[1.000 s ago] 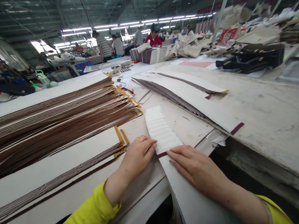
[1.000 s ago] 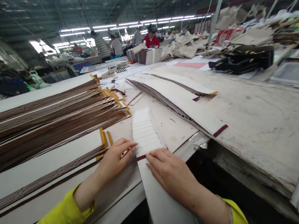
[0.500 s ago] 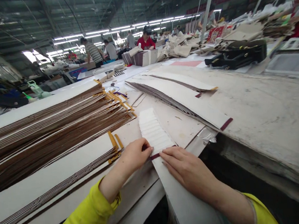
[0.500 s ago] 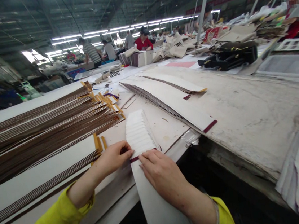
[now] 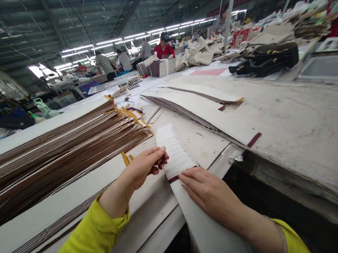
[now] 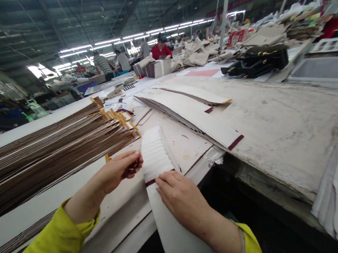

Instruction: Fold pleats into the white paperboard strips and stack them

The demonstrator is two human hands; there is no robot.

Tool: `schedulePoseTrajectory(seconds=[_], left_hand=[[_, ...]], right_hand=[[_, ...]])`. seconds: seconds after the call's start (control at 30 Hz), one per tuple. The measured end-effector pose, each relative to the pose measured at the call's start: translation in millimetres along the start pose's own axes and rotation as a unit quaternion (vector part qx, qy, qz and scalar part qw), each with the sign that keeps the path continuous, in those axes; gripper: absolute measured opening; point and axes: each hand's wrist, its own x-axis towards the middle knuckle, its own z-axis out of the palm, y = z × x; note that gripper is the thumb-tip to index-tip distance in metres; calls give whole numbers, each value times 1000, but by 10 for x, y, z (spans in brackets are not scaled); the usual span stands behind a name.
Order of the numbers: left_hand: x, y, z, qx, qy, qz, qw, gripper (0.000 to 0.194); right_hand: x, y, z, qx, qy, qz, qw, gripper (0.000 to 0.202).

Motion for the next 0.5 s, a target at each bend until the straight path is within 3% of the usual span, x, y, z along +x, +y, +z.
schedulePoseTrajectory(seconds=[0.1, 0.2, 0.3, 0.5], left_hand=[[-87, -128, 60, -155, -53, -53, 985, 29], [-163, -307, 133, -214, -82, -45, 972, 29], [-227, -418, 190, -224, -84, -25, 971, 30], [-275, -452, 225, -157, -37, 24, 987, 31]], right_hand=[[2, 3, -8, 13, -11, 17, 1000, 24], [30, 5, -33, 34, -37, 52, 997, 22], [57, -5, -63, 49, -38, 75, 995, 23], [42, -47, -96, 38, -26, 27, 999, 31]])
